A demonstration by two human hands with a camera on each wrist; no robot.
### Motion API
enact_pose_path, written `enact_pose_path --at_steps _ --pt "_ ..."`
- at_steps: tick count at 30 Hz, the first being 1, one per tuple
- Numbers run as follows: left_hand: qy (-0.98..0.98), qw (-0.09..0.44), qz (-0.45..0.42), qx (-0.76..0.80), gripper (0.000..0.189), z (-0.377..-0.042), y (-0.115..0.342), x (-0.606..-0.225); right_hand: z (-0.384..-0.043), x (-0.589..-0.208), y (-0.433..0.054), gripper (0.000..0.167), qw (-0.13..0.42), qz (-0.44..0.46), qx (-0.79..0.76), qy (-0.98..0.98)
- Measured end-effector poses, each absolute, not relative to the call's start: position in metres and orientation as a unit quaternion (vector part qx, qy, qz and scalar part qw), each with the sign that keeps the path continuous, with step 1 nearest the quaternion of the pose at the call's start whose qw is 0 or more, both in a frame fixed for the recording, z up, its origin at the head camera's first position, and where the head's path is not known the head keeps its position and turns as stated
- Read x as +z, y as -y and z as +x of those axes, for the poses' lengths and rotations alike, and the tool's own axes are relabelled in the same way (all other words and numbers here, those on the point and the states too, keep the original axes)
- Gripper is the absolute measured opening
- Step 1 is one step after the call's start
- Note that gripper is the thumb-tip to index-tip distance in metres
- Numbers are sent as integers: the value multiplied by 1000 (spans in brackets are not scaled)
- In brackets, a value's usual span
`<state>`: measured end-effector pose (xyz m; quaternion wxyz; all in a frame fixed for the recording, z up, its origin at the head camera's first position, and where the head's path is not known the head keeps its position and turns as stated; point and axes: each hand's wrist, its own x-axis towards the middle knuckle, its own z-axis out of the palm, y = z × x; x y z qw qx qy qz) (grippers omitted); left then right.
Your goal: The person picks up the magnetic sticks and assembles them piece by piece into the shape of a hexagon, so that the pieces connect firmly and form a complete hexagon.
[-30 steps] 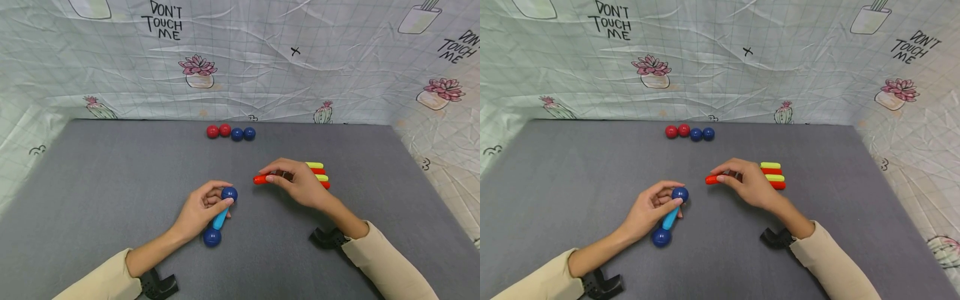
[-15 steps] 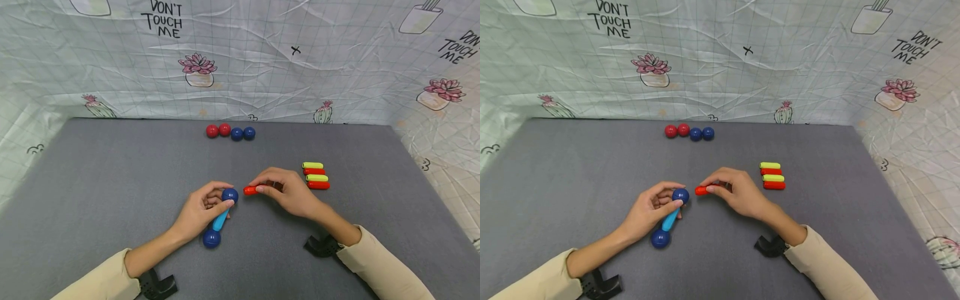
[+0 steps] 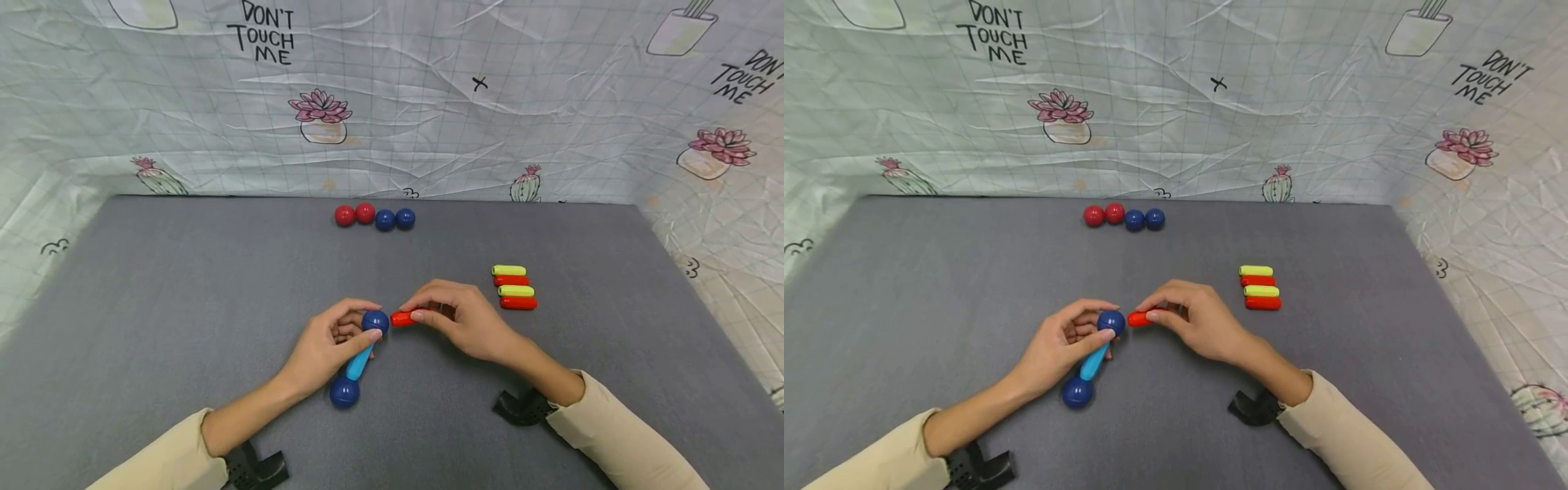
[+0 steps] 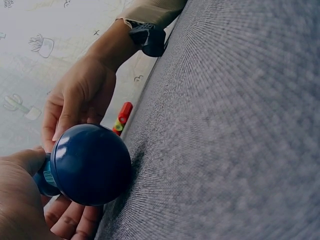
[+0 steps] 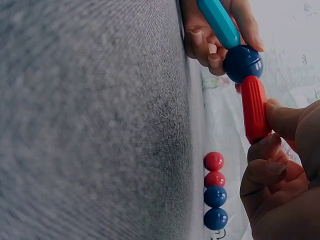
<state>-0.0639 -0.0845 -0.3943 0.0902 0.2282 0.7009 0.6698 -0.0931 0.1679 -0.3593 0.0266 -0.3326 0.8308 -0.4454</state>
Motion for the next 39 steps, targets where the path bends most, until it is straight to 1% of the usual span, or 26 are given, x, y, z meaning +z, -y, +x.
enact_pose_path --at_steps 13,18,26,31,37,39 --pt "-707 76 235 662 31 -64 87 -392 -93 -355 -164 19 20 -338 -442 -831" --pt "-719 63 239 649 27 -64 88 -389 -93 -354 -162 18 21 -343 -440 -830" --pt "-722 49 227 652 27 -63 89 -388 -97 -353 -165 19 29 -315 -439 -841" --pt "-710 54 222 666 27 -63 91 -388 -101 -353 -164 20 41 -295 -445 -844" --pt "-664 87 244 701 26 -62 88 -392 -104 -355 -159 20 48 -296 -448 -842" --pt "-653 90 245 711 26 -62 86 -394 -105 -356 -157 21 54 -294 -451 -841"
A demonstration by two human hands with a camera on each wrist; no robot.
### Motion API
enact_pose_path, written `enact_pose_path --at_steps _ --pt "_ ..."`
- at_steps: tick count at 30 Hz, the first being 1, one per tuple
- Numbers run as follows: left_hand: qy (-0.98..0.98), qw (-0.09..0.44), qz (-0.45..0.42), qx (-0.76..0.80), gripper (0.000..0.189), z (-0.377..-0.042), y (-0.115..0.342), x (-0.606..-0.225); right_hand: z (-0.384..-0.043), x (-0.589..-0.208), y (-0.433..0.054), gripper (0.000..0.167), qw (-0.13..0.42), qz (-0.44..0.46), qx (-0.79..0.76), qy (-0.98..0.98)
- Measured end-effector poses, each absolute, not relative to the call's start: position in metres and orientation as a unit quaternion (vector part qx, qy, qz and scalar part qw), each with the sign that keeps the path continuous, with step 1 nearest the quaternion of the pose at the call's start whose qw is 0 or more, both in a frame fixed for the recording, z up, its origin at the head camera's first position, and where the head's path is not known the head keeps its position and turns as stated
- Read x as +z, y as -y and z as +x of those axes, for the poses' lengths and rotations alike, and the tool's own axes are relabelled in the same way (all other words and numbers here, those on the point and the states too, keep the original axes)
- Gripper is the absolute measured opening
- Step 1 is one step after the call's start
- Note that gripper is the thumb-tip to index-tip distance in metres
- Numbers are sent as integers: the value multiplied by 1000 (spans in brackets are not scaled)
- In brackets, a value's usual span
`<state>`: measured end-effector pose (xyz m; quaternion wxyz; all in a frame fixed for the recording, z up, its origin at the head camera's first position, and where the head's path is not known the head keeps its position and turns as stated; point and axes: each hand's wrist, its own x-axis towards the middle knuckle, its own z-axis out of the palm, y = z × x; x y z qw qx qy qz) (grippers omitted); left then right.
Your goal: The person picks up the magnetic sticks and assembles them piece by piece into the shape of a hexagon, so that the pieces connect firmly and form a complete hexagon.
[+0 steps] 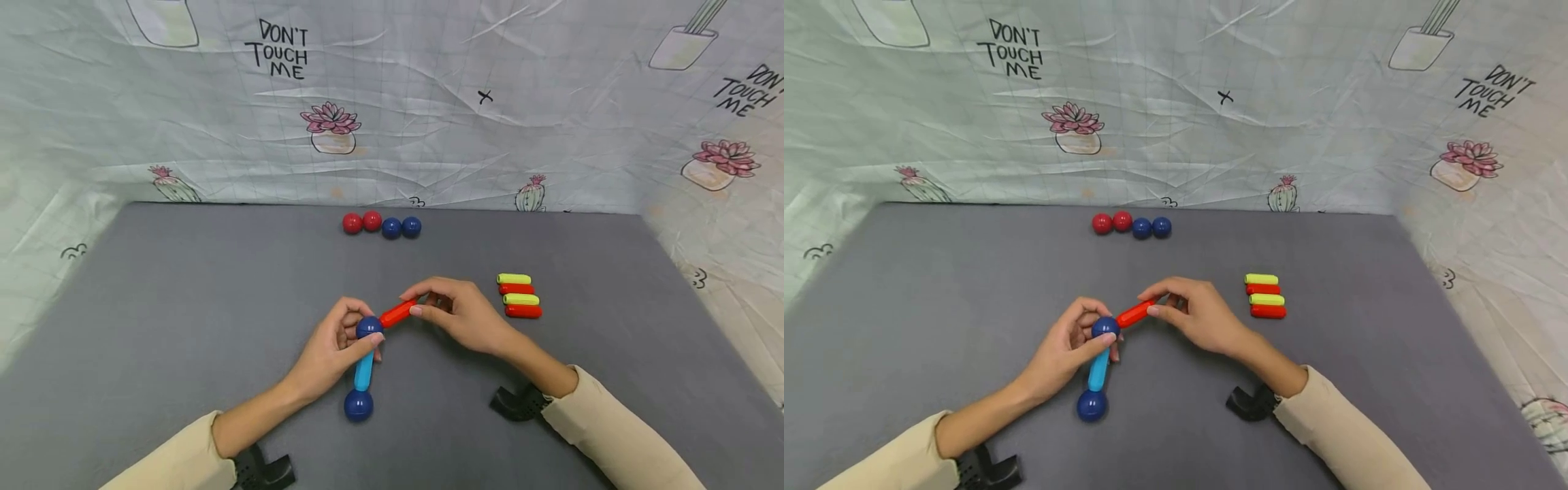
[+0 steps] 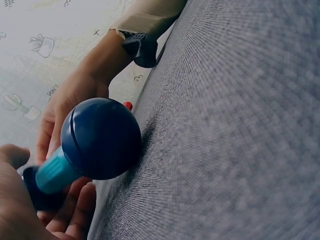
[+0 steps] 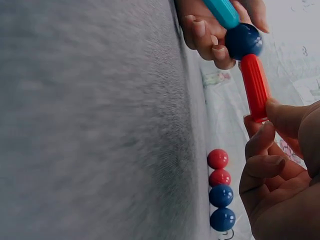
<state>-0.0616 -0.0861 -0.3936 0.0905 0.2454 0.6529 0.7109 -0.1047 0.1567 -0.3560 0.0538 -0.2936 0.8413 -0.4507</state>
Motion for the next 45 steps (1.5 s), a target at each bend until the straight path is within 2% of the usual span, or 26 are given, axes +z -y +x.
enact_pose_path --at_steps 7,12,21,26,32,38,45 --pt "-640 56 205 738 29 -60 84 -398 -114 -361 -145 23 84 -287 -472 -829" --pt "-670 35 185 718 34 -62 85 -396 -121 -357 -137 24 87 -282 -487 -822" --pt "-717 -6 143 683 31 -62 86 -382 -134 -348 -125 24 93 -288 -509 -806" --pt "-727 -22 141 671 28 -58 84 -365 -153 -345 -126 24 64 -242 -556 -793" --pt "-734 -17 135 666 27 -57 84 -361 -181 -343 -128 26 7 -164 -560 -812" --pt "-733 -18 137 666 26 -56 83 -363 -201 -349 -125 24 -42 -105 -564 -818" --pt "-727 -14 133 674 27 -61 84 -383 -210 -369 -131 30 -56 -57 -588 -805"
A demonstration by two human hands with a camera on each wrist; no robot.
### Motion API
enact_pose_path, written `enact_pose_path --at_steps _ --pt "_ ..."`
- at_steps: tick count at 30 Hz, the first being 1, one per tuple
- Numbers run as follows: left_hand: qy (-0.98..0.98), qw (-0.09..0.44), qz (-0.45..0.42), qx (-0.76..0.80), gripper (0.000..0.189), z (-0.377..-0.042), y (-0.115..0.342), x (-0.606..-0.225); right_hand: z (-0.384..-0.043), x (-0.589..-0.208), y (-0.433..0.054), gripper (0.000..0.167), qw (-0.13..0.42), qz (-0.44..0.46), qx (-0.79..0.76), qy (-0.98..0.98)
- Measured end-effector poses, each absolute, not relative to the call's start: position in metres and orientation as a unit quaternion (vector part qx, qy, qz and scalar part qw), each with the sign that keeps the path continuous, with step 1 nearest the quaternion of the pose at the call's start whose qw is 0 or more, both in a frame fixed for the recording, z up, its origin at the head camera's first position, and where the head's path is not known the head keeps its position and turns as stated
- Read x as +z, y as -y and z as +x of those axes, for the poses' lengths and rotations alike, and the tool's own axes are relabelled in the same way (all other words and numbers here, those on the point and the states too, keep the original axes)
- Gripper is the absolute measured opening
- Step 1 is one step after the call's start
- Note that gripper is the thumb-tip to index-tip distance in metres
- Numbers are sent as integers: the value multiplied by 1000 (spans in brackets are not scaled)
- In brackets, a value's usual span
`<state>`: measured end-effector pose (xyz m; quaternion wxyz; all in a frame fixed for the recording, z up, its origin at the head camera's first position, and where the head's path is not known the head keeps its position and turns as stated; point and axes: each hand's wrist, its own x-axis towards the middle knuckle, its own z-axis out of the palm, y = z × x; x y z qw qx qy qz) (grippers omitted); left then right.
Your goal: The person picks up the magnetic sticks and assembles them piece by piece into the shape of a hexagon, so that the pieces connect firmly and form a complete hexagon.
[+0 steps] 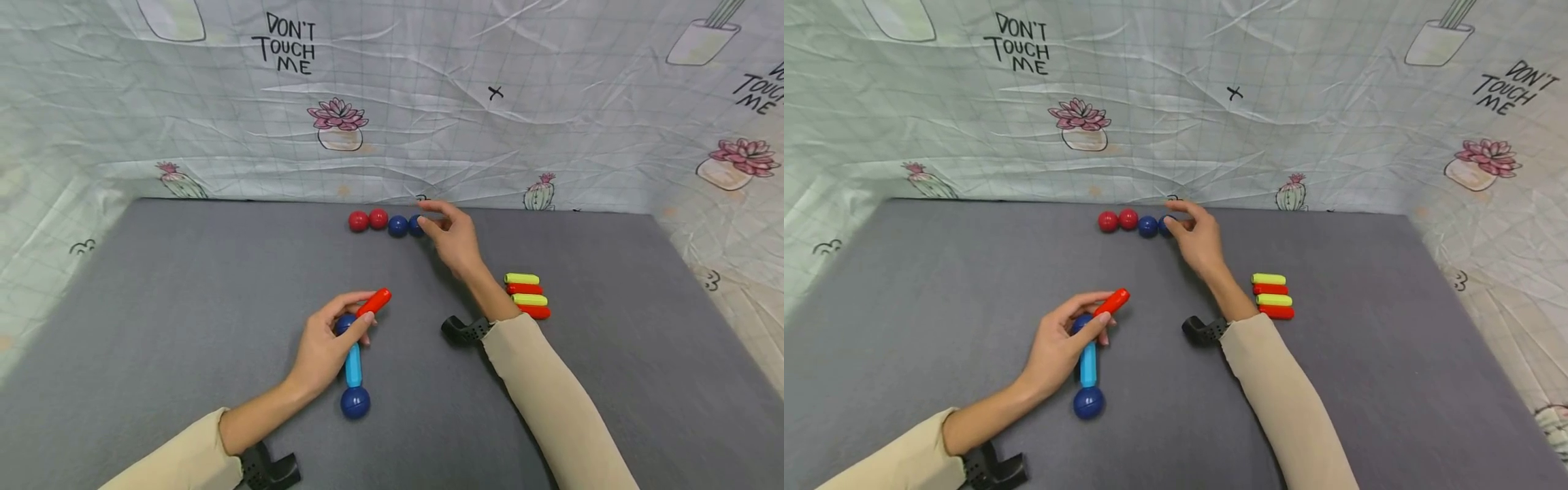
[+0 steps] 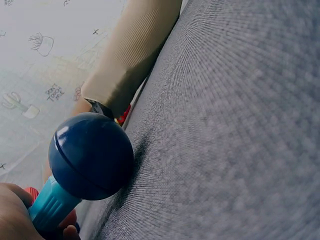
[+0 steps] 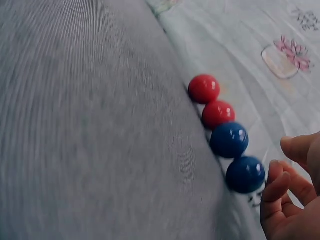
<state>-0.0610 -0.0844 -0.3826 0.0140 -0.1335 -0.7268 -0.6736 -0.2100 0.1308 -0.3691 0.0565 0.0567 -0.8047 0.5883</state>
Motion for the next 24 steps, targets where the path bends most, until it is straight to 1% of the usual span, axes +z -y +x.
enact_pose_path --at_steps 3,6,10,14,18,24 --pt "725 16 -130 -676 27 -63 86 -392 -211 -375 -135 34 48 53 560 826" --pt "726 15 -132 -675 27 -64 86 -393 -212 -381 -137 37 46 68 508 858" --pt "729 10 -133 -672 27 -62 85 -382 -214 -388 -138 37 72 112 451 882" --pt "733 -2 -130 -668 26 -58 83 -366 -214 -391 -138 35 94 138 433 886" --pt "735 -13 -127 -665 26 -56 82 -360 -212 -392 -139 33 101 146 416 892" --pt "737 -15 -124 -665 24 -56 83 -359 -211 -392 -138 32 108 135 412 895"
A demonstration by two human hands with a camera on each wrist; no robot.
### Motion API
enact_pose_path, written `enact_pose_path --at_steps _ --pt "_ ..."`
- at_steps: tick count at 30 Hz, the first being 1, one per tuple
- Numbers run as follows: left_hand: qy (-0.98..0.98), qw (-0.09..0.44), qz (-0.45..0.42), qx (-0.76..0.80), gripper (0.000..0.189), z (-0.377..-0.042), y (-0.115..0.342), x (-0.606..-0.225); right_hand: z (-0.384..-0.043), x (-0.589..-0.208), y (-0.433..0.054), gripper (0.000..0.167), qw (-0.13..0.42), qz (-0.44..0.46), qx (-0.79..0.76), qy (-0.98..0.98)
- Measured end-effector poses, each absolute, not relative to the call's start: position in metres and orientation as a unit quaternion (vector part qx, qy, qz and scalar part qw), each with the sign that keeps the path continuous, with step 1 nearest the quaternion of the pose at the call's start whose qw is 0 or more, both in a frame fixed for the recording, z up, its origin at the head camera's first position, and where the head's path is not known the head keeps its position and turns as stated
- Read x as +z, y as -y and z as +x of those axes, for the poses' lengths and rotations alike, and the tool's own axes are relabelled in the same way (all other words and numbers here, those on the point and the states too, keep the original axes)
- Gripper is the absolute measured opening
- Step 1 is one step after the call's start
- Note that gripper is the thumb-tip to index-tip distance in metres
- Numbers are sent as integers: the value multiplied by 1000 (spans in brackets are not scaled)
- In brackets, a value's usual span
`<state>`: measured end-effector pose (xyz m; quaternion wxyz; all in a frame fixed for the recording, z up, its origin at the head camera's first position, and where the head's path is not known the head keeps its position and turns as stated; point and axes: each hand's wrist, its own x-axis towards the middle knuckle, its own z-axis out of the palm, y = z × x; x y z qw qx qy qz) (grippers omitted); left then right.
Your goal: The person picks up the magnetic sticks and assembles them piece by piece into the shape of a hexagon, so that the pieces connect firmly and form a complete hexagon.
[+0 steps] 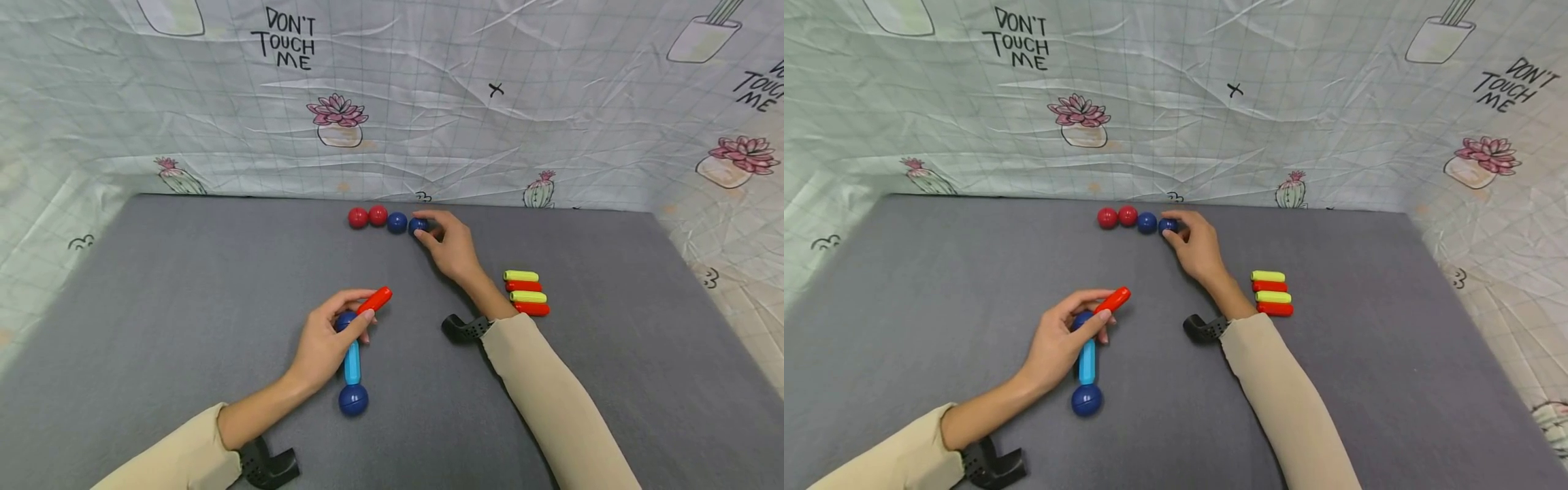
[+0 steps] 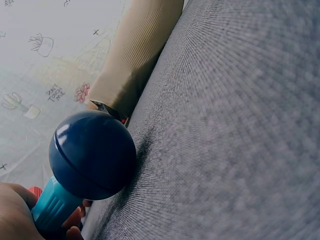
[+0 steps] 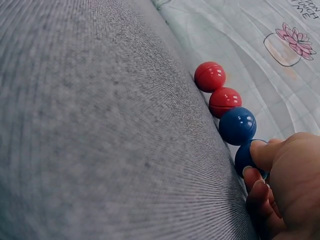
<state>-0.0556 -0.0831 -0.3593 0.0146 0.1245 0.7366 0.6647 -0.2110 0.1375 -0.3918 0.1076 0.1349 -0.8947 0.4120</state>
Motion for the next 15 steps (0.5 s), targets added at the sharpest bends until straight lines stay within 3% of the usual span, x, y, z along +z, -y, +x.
enact_pose_path --at_steps 9,15 --pt "-734 12 128 667 24 -56 83 -363 -212 -392 -138 31 113 124 450 877" --pt "-732 3 131 669 26 -63 85 -386 -212 -383 -139 32 113 136 485 857"
